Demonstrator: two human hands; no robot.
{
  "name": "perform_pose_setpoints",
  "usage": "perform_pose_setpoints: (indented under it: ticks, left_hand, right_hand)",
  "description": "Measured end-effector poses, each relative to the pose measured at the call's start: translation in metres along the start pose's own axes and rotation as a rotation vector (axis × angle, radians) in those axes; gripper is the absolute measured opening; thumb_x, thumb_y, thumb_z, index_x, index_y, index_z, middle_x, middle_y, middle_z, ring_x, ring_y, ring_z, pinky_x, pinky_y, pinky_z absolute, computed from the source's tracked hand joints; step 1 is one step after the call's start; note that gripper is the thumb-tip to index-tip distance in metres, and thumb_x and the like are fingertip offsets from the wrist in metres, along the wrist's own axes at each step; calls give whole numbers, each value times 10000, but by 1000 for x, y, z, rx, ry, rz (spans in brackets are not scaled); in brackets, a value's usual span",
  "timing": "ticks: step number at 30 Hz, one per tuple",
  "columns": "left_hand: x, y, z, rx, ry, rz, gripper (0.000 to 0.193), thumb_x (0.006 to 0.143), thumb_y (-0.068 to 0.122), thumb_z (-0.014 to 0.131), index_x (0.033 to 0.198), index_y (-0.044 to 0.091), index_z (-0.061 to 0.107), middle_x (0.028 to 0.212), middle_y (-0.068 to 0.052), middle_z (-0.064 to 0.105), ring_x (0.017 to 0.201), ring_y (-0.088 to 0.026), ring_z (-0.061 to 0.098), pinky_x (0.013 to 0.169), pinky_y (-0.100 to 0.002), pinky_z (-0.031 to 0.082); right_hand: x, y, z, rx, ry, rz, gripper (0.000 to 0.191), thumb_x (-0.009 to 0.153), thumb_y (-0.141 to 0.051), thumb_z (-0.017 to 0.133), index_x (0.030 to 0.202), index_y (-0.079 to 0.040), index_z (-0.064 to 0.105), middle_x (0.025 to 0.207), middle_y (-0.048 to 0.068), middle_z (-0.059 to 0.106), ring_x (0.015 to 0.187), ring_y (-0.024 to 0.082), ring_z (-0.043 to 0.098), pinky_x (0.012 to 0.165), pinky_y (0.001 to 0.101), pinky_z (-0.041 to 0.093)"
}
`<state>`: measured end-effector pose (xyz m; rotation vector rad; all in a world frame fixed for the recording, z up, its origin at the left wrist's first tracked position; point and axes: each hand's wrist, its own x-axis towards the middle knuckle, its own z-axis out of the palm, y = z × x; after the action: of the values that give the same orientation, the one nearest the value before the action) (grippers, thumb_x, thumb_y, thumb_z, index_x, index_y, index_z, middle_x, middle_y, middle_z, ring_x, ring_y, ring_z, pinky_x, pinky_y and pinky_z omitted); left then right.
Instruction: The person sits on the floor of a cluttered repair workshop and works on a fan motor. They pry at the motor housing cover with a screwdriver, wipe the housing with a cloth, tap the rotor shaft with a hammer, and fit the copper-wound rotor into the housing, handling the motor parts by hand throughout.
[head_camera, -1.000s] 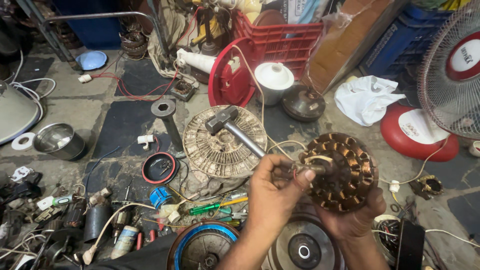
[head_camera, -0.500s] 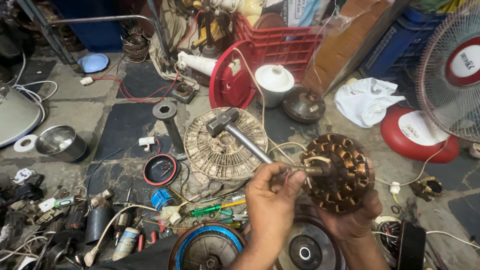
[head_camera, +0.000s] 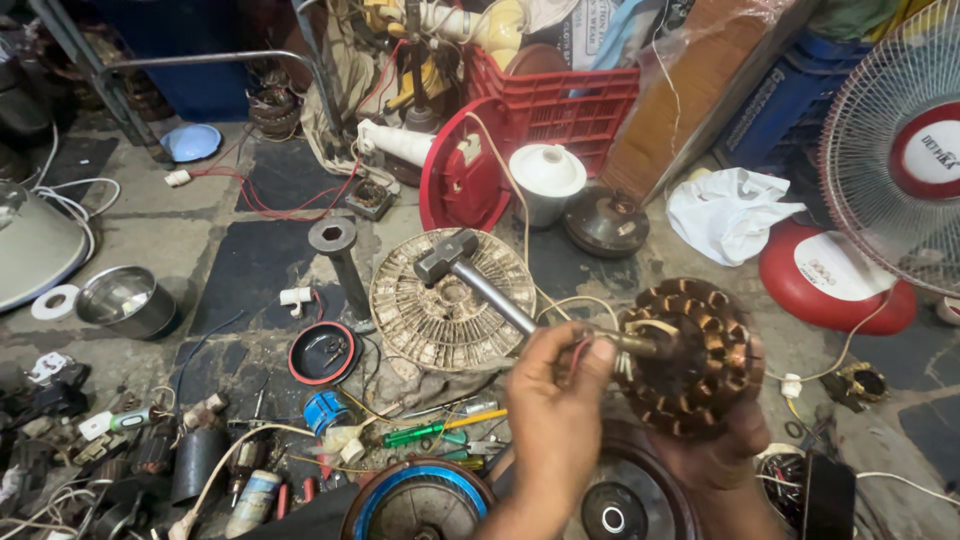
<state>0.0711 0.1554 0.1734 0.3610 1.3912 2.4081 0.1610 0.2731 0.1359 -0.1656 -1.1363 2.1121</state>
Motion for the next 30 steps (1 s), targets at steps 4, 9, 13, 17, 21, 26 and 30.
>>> perform_pose_setpoints:
  ticks: [4, 9, 13, 17, 21, 26, 30]
  left_hand:
    - [-9, 14, 4, 490, -28, 421, 134, 923, 76, 758, 1025, 2, 715, 905, -71, 688, 824, -183, 668, 720, -308, 531]
    - [-9, 25, 10, 443, -140, 363, 175, 950, 93, 737, 1087, 5, 673, 978, -122, 703, 877, -256, 757, 740, -369, 588]
    - [-8, 25, 10, 562, -213, 697, 310, 897, 20, 755, 1192, -14, 665, 1059, -160, 679, 983, -328, 672, 829, -406, 548]
    - [2, 16, 22, 297, -120, 536, 200, 892, -11, 773, 1075, -20, 694, 1099, -135, 684, 1022, -257, 685, 907, -351, 565]
    - [5, 7, 37, -57, -19, 205, 113, 929, -4, 700, 1036, -25, 670, 1092, -106, 704, 1000, -160, 671, 904, -290, 565]
    - [6, 8, 32, -248, 24, 254, 145, 922, -11, 692, 1057, -28, 641, 1189, -121, 660, 1064, -163, 639, 963, -282, 529]
    - [15, 7, 24, -33, 121, 255, 174, 880, 13, 769, 988, -33, 641, 1265, -104, 643, 1065, -139, 618, 928, -258, 500]
  right_hand:
    - [-2, -7, 3, -14, 110, -21, 1083, 716, -703, 791, 1545, -89, 463, 1432, 125, 564, 1288, 335, 546, 1084, 539, 453]
    - [-3, -12, 17, 201, 145, 190, 1039, 675, -737, 745, 1478, -117, 519, 1395, 116, 594, 1284, 321, 564, 1097, 542, 443]
    - [-1, -17, 29, 217, 200, 109, 830, 748, -681, 717, 1405, -220, 508, 1441, 16, 575, 1369, 263, 529, 1176, 509, 393]
    - [3, -20, 37, 336, 288, 282, 857, 732, -711, 670, 1425, -217, 574, 1375, 36, 636, 1257, 254, 576, 1072, 509, 440]
    - [9, -16, 46, 267, 303, 232, 882, 731, -707, 668, 1440, -192, 567, 1389, 47, 626, 1252, 256, 577, 1076, 486, 440]
    - [14, -11, 52, 236, 149, 140, 916, 741, -716, 674, 1447, -147, 544, 1377, 75, 633, 1251, 291, 594, 1072, 514, 453]
    - [15, -6, 50, 175, 152, 140, 830, 812, -670, 632, 1436, -132, 541, 1354, 90, 642, 1217, 305, 615, 1039, 533, 473]
